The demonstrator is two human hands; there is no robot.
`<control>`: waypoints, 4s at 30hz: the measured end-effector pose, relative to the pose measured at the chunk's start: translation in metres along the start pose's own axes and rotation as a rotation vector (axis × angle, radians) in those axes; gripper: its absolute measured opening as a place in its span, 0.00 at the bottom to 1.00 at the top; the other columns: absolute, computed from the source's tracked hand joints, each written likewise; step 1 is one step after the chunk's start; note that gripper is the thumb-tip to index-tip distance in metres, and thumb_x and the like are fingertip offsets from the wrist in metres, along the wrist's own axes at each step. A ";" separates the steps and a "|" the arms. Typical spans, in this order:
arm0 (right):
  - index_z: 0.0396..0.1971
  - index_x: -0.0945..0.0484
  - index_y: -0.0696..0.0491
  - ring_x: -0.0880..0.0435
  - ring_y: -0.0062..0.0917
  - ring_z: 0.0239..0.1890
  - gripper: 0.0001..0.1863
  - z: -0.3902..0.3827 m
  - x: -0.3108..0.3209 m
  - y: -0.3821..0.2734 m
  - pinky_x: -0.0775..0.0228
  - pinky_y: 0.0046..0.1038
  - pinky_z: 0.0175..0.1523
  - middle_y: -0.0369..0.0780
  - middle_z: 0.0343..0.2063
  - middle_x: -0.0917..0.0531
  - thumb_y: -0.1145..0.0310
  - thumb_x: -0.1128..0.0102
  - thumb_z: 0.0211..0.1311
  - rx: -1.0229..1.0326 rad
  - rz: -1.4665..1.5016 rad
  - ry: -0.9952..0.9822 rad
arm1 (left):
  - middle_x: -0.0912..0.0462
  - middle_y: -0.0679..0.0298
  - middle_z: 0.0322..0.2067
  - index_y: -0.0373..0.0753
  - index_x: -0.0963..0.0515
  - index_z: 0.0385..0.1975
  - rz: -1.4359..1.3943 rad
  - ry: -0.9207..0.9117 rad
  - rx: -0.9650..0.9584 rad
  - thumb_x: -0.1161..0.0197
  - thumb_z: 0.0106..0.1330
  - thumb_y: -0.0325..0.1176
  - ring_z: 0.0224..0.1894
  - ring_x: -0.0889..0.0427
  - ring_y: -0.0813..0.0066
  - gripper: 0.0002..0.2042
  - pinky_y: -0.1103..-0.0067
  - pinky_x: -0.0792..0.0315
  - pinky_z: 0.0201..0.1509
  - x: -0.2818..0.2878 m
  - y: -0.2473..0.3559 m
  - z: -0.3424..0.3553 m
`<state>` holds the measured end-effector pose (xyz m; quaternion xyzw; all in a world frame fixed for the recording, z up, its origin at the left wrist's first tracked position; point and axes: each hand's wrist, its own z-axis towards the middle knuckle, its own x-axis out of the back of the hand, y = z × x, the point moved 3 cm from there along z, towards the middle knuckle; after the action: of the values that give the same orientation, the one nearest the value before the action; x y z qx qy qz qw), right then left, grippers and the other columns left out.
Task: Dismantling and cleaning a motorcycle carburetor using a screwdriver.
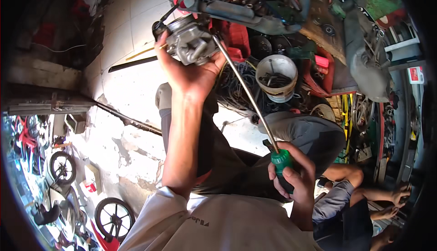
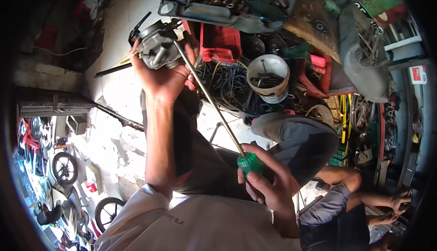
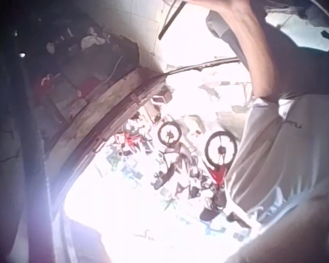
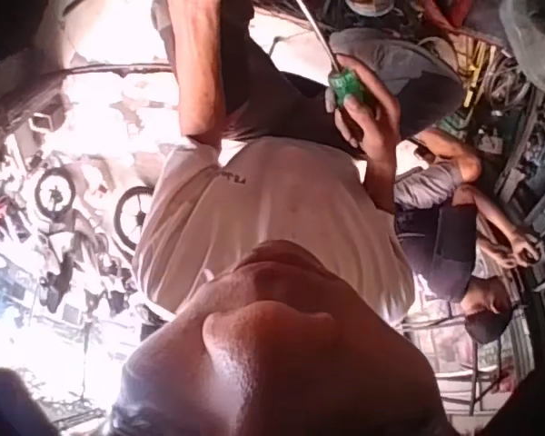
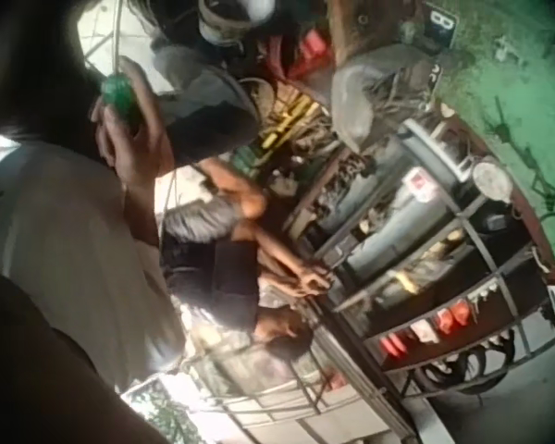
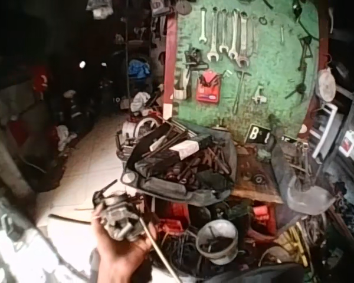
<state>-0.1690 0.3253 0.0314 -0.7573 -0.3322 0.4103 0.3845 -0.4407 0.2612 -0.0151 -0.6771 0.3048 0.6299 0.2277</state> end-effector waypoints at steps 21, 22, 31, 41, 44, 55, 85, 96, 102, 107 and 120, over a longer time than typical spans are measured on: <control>0.54 0.38 0.65 0.40 0.15 0.04 0.28 0.002 -0.007 0.003 0.51 0.15 0.09 0.50 0.19 0.28 0.68 0.50 0.53 -0.187 -0.089 0.106 | 0.22 0.62 0.35 0.41 0.25 0.37 0.146 0.085 -0.129 0.44 0.52 0.53 0.40 0.25 0.67 0.22 0.65 0.29 0.45 0.004 0.011 -0.001; 0.55 0.38 0.62 0.39 0.14 0.06 0.27 0.002 -0.007 0.002 0.51 0.15 0.10 0.48 0.19 0.27 0.69 0.50 0.54 -0.229 -0.022 0.090 | 0.22 0.62 0.36 0.41 0.25 0.38 0.163 0.113 -0.131 0.45 0.52 0.53 0.41 0.25 0.67 0.23 0.65 0.29 0.45 0.005 0.012 -0.002; 0.61 0.49 0.55 0.39 0.18 0.04 0.27 0.000 0.004 -0.015 0.48 0.17 0.06 0.47 0.19 0.31 0.65 0.61 0.63 -0.593 0.777 -0.088 | 0.23 0.56 0.37 0.36 0.28 0.46 0.550 0.091 -0.201 0.49 0.53 0.55 0.42 0.24 0.55 0.29 0.48 0.33 0.53 -0.004 0.006 -0.003; 0.62 0.47 0.51 0.40 0.16 0.04 0.24 0.004 -0.012 -0.025 0.50 0.15 0.06 0.42 0.19 0.31 0.60 0.65 0.69 -0.585 0.695 -0.100 | 0.22 0.62 0.30 0.41 0.27 0.38 0.650 0.200 -0.272 0.48 0.55 0.53 0.30 0.24 0.71 0.21 0.70 0.27 0.35 -0.013 -0.005 -0.001; 0.63 0.50 0.49 0.43 0.16 0.03 0.25 0.014 -0.008 -0.019 0.52 0.16 0.05 0.42 0.17 0.32 0.57 0.66 0.69 -0.543 0.448 -0.138 | 0.23 0.63 0.30 0.42 0.27 0.37 0.607 0.148 -0.317 0.49 0.56 0.52 0.32 0.24 0.72 0.20 0.73 0.28 0.36 0.002 0.001 0.003; 0.60 0.42 0.51 0.46 0.15 -0.01 0.25 0.022 -0.007 -0.054 0.53 0.18 0.01 0.37 0.13 0.36 0.53 0.66 0.68 -0.602 0.079 -0.062 | 0.23 0.63 0.26 0.41 0.26 0.34 0.491 0.030 -0.272 0.52 0.59 0.50 0.28 0.23 0.70 0.18 0.75 0.29 0.30 0.018 -0.001 0.006; 0.55 0.37 0.56 0.44 0.11 0.03 0.23 0.025 -0.030 -0.078 0.58 0.10 0.05 0.41 0.20 0.30 0.56 0.61 0.67 -0.620 -0.104 0.252 | 0.23 0.65 0.24 0.42 0.26 0.31 0.501 0.258 -0.318 0.48 0.55 0.51 0.26 0.23 0.71 0.18 0.75 0.28 0.28 0.021 0.016 0.003; 0.46 0.28 0.59 0.42 0.12 0.03 0.20 0.025 -0.042 -0.082 0.57 0.16 0.07 0.36 0.11 0.30 0.58 0.54 0.65 -0.310 -0.693 0.217 | 0.25 0.66 0.21 0.42 0.26 0.30 0.543 0.161 -0.316 0.51 0.55 0.52 0.20 0.27 0.73 0.18 0.75 0.32 0.22 0.025 0.020 0.000; 0.44 0.25 0.60 0.37 0.09 0.10 0.17 0.024 -0.041 -0.077 0.51 0.13 0.14 0.32 0.13 0.30 0.62 0.51 0.64 -0.141 -0.832 0.172 | 0.26 0.65 0.20 0.41 0.27 0.29 0.482 0.218 -0.303 0.51 0.55 0.51 0.19 0.27 0.74 0.18 0.78 0.32 0.21 0.022 0.012 -0.006; 0.44 0.25 0.60 0.31 0.09 0.16 0.13 0.024 -0.042 -0.074 0.43 0.15 0.18 0.33 0.16 0.26 0.72 0.46 0.61 0.041 -1.101 0.085 | 0.25 0.65 0.20 0.41 0.27 0.30 0.593 0.313 -0.344 0.51 0.55 0.50 0.19 0.27 0.72 0.17 0.75 0.31 0.21 0.016 0.007 -0.005; 0.50 0.30 0.61 0.26 0.19 0.39 0.21 0.010 -0.063 -0.113 0.36 0.17 0.43 0.41 0.39 0.26 0.82 0.50 0.53 0.376 -1.338 0.142 | 0.21 0.62 0.29 0.44 0.27 0.37 0.314 0.261 -0.282 0.53 0.56 0.53 0.32 0.22 0.66 0.20 0.69 0.28 0.32 0.043 0.036 0.000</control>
<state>-0.2269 0.3310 0.1474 -0.3357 -0.6245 0.0856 0.7000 -0.4652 0.2301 -0.0548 -0.7221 0.3421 0.6011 -0.0113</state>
